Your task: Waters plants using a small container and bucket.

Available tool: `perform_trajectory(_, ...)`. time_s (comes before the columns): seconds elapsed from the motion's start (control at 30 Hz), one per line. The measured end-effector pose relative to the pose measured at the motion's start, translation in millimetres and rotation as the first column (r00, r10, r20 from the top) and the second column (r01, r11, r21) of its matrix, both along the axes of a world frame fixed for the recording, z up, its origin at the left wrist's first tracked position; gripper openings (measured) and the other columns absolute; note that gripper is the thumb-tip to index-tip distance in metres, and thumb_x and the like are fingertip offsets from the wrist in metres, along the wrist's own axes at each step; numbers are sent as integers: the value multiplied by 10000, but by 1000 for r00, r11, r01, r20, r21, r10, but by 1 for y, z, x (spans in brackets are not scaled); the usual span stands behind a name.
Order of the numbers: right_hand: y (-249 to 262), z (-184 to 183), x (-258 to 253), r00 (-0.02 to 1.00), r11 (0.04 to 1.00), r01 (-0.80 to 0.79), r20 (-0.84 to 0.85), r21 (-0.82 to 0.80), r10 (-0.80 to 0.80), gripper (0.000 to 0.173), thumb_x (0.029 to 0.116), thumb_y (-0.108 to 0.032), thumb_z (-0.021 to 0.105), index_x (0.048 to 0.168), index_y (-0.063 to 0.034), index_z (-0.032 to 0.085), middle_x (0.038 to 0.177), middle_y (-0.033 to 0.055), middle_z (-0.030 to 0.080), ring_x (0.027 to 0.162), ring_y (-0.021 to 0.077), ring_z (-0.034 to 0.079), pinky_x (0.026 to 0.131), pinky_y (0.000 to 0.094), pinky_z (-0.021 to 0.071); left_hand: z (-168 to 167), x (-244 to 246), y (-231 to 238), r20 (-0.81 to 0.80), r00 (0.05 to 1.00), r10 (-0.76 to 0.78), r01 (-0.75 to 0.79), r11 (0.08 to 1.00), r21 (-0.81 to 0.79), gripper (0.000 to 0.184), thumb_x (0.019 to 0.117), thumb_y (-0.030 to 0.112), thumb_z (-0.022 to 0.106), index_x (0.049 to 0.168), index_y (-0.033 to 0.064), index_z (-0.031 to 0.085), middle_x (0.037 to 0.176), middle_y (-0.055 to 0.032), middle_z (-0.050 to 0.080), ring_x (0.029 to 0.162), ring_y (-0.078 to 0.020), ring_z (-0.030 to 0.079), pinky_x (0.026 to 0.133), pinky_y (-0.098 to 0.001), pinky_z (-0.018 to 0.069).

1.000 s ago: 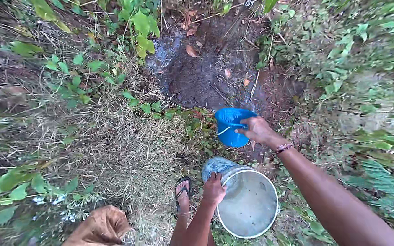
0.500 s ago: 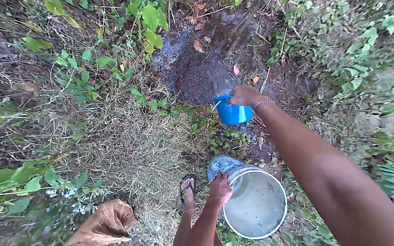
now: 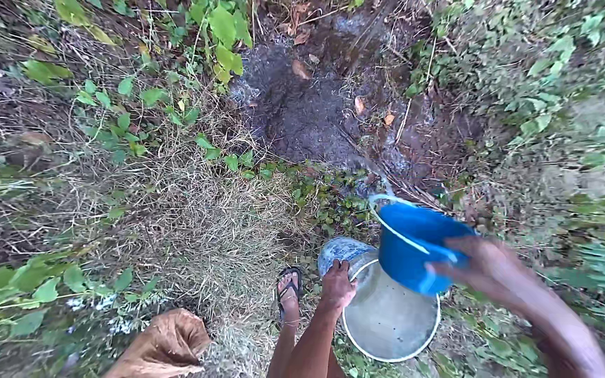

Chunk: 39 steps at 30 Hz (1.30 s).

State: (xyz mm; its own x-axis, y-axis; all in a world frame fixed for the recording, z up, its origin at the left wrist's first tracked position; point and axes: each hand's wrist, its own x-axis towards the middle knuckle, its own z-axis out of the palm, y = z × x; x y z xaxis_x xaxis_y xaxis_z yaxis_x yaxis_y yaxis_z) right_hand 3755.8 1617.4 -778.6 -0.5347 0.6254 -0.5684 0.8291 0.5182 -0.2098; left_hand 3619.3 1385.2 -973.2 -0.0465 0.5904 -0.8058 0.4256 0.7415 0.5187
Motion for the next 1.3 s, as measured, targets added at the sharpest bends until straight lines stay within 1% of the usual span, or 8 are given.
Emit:
perform_trajectory(0.13,-84,18,115,967,887,237,9,-397,-254,409,773,-506,857,846,-122,734,815,61,693,751,222,676,694,490,586,1,3,-2,-23,999,24,-23,999,30,459,943,309,632,1367,133,621,1400,-165,582,1168,-341,650,942,-538,560)
perform_trajectory(0.3,-133,-127,118,965,822,259,164,-507,-202,415,875,-443,795,1006,-50,764,992,190,735,1016,391,690,969,650,505,6,7,2,-62,998,14,-11,999,41,445,962,286,624,1375,119,615,1405,-161,586,1161,-330,660,947,-542,557)
perform_trajectory(0.4,-140,-209,105,926,734,376,194,-566,-324,434,898,-397,783,1111,-21,745,1110,236,715,1109,412,664,1011,645,486,7,11,2,-90,996,12,-8,999,45,434,971,251,610,1382,112,608,1442,-157,572,1183,-331,654,966,-544,550)
perform_trajectory(0.57,-152,-270,101,649,388,690,286,-611,-705,494,925,-344,780,1258,4,669,1210,266,663,1069,396,663,933,580,535,1,20,-3,-131,991,33,-20,995,101,418,973,227,588,1368,92,614,1402,-166,597,1169,-326,657,966,-539,545)
perform_trajectory(0.67,-160,-291,104,660,487,694,199,-529,-724,428,931,-326,768,1188,12,715,1224,257,678,1177,398,635,1052,583,479,0,22,-4,-143,989,47,-28,991,131,381,970,200,573,1324,72,630,1352,-162,620,1120,-309,671,940,-522,555)
perform_trajectory(0.9,-202,-266,108,947,871,320,116,-372,-299,284,1017,-254,622,1186,-66,750,1262,211,692,1329,427,543,1135,589,403,-2,22,-8,-162,986,30,-4,987,161,374,969,209,566,1303,59,639,1299,-171,640,1132,-305,663,965,-505,545)
perform_trajectory(1.1,-250,-199,152,941,993,103,-319,-58,-116,158,876,-7,691,941,-103,798,995,56,776,1191,366,646,1016,580,512,2,16,-3,-165,986,28,-6,991,133,399,979,253,573,1335,82,636,1352,-158,626,1170,-307,657,975,-521,543)
perform_trajectory(1.3,-220,-71,171,919,997,15,-393,80,18,246,906,-8,591,1014,-88,797,1066,65,780,1192,387,650,1054,567,489,-4,15,-11,-147,989,27,-8,991,131,390,956,274,617,1311,115,644,1340,-150,627,1136,-312,673,935,-526,570)
